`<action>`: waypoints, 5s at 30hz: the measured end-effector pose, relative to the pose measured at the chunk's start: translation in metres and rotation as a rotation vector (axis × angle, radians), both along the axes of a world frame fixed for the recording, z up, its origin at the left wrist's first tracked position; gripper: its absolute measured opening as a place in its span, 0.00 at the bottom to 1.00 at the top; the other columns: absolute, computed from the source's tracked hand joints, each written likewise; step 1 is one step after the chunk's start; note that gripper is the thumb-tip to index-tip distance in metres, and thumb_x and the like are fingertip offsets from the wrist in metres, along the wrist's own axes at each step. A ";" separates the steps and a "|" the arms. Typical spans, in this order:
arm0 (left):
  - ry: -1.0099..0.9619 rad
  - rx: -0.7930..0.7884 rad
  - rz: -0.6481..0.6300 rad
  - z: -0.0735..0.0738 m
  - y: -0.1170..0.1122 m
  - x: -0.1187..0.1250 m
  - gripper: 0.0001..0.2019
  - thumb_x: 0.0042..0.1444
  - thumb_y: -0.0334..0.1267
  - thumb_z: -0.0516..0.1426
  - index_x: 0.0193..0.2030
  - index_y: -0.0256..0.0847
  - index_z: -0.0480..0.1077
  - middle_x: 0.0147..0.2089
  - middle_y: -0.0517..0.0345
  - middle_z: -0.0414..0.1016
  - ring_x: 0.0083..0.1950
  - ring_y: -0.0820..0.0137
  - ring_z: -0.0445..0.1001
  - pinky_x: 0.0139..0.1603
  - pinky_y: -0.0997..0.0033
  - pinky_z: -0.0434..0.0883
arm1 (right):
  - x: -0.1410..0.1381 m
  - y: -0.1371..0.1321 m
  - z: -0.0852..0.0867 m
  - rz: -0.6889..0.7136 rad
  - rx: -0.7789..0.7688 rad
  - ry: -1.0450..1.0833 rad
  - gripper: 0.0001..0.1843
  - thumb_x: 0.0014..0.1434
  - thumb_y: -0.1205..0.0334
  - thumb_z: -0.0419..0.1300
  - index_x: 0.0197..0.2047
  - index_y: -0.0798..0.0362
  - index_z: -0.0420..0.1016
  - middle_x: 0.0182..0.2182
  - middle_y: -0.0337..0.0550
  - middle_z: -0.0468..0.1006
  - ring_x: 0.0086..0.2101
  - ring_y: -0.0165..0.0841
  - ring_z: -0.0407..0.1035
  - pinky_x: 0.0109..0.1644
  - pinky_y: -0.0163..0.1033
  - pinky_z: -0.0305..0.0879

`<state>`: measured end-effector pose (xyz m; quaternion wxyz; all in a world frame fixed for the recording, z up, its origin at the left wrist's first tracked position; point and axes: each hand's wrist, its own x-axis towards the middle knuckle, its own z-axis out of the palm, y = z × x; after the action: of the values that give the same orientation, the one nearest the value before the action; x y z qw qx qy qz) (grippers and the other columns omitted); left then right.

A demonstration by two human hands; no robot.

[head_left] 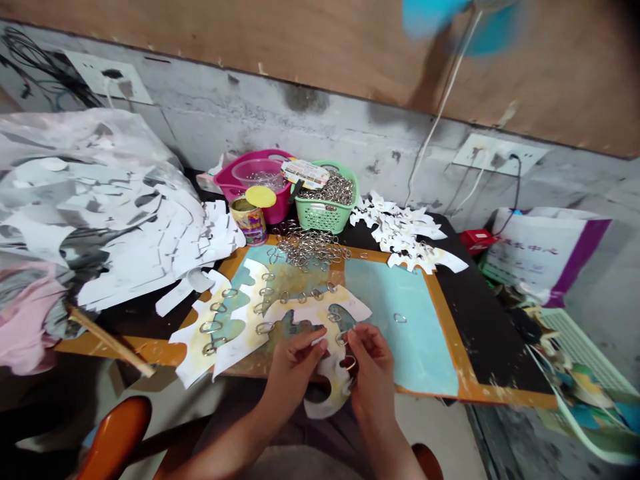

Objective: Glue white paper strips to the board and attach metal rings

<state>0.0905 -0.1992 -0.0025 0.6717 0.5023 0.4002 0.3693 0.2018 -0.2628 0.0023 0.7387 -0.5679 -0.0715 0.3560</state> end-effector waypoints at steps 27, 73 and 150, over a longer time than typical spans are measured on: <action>-0.064 -0.239 0.098 0.005 0.002 -0.001 0.24 0.38 0.48 0.73 0.40 0.35 0.81 0.22 0.62 0.72 0.25 0.75 0.70 0.27 0.77 0.70 | 0.011 -0.006 0.001 0.284 -0.017 -0.273 0.11 0.54 0.52 0.68 0.33 0.52 0.80 0.29 0.42 0.80 0.31 0.33 0.72 0.37 0.36 0.69; -0.136 0.685 0.209 -0.016 -0.042 -0.038 0.30 0.60 0.33 0.58 0.67 0.47 0.54 0.69 0.44 0.52 0.71 0.53 0.56 0.70 0.44 0.59 | 0.064 -0.021 0.047 0.925 -0.201 -1.012 0.07 0.65 0.69 0.55 0.34 0.51 0.70 0.36 0.40 0.76 0.37 0.34 0.71 0.42 0.37 0.66; 0.625 1.205 -0.709 0.026 0.044 0.019 0.08 0.59 0.33 0.57 0.41 0.45 0.77 0.55 0.52 0.74 0.64 0.54 0.65 0.71 0.32 0.43 | 0.050 -0.054 -0.020 0.492 -0.053 -1.518 0.26 0.62 0.72 0.52 0.62 0.53 0.56 0.46 0.51 0.78 0.46 0.43 0.72 0.55 0.55 0.66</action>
<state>0.1095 -0.1549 0.0232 0.2158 0.9612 0.1158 0.1267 0.2518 -0.3169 -0.0174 0.3748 -0.6403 -0.6699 0.0266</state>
